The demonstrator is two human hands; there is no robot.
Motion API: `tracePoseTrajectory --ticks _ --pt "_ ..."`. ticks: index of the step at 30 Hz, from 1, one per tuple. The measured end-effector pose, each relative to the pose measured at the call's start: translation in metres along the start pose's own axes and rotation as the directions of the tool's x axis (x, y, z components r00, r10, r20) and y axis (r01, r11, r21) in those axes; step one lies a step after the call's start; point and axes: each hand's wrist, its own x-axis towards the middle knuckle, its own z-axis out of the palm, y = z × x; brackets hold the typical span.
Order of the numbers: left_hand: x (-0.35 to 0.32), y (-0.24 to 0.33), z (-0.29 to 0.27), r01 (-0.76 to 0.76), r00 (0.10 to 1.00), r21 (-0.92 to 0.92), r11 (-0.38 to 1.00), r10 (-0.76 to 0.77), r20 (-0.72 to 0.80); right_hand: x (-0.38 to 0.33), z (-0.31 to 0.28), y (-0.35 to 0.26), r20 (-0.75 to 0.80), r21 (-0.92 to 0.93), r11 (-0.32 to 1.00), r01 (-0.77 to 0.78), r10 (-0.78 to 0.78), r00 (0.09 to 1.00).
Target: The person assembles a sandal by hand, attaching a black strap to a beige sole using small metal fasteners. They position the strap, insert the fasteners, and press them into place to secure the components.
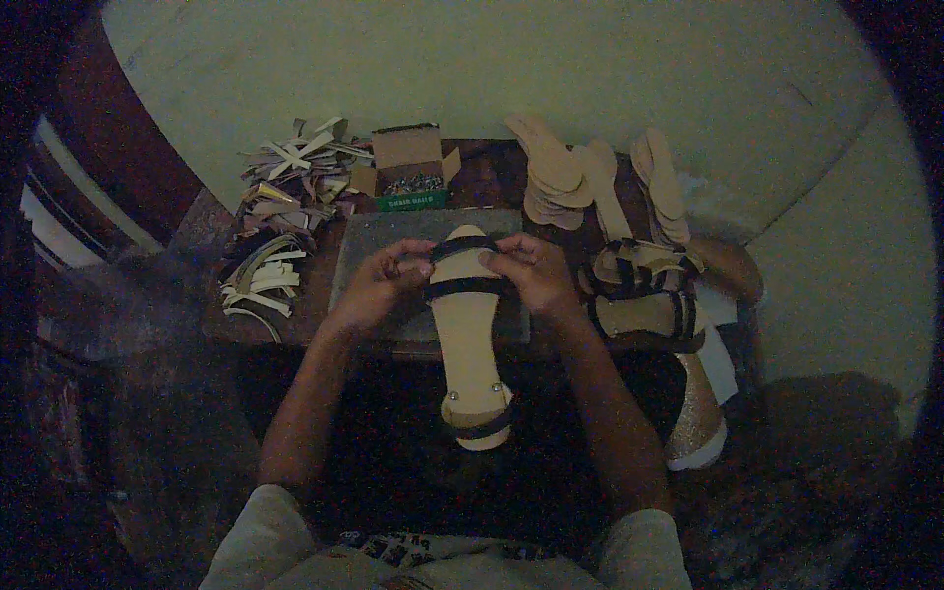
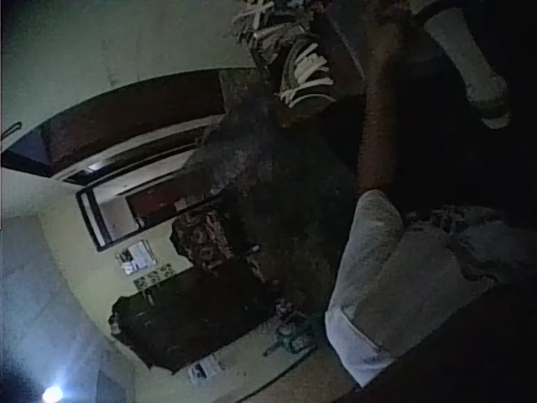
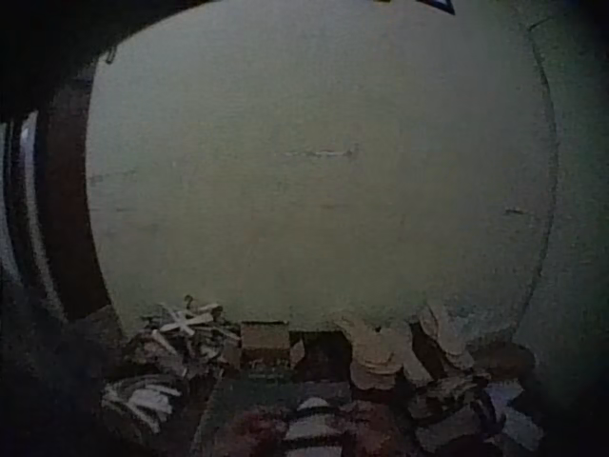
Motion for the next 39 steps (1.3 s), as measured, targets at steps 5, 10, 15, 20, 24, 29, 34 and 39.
tracePoseTrajectory --ticks 5,10,15,20,24,29,34,39 --pt "0.001 0.002 0.006 0.031 0.999 -0.045 0.998 -0.030 0.021 0.005 -0.006 0.007 0.025 -0.018 0.999 0.044 -0.043 0.999" --pt "0.000 0.005 0.009 0.085 0.995 0.014 0.996 -0.084 -0.059 -0.005 0.004 -0.004 0.011 -0.118 0.992 0.050 -0.049 0.999" --pt "-0.001 0.013 0.016 0.064 0.983 -0.088 0.994 -0.078 -0.167 -0.002 -0.008 -0.002 0.119 -0.136 0.987 0.086 -0.070 0.990" --pt "-0.001 0.013 0.008 0.050 0.983 -0.111 0.993 -0.068 -0.170 -0.012 -0.004 -0.030 0.202 0.058 0.996 -0.072 0.059 0.978" --pt "-0.004 0.018 0.011 0.054 0.979 -0.028 0.998 -0.059 -0.197 -0.014 -0.005 -0.029 0.267 -0.128 0.981 0.143 -0.105 0.958" --pt "0.000 0.010 0.008 0.024 0.986 -0.014 1.000 -0.026 -0.167 -0.005 -0.006 -0.015 0.151 -0.318 0.897 0.306 -0.271 0.951" --pt "-0.001 0.012 0.007 0.029 0.987 0.001 1.000 -0.029 -0.161 -0.006 -0.010 -0.019 0.154 -0.224 0.956 0.189 -0.157 0.976" --pt "-0.004 0.018 0.011 0.045 0.979 0.022 0.999 -0.040 -0.197 -0.006 -0.012 -0.017 0.167 -0.132 0.977 0.166 -0.143 0.976"
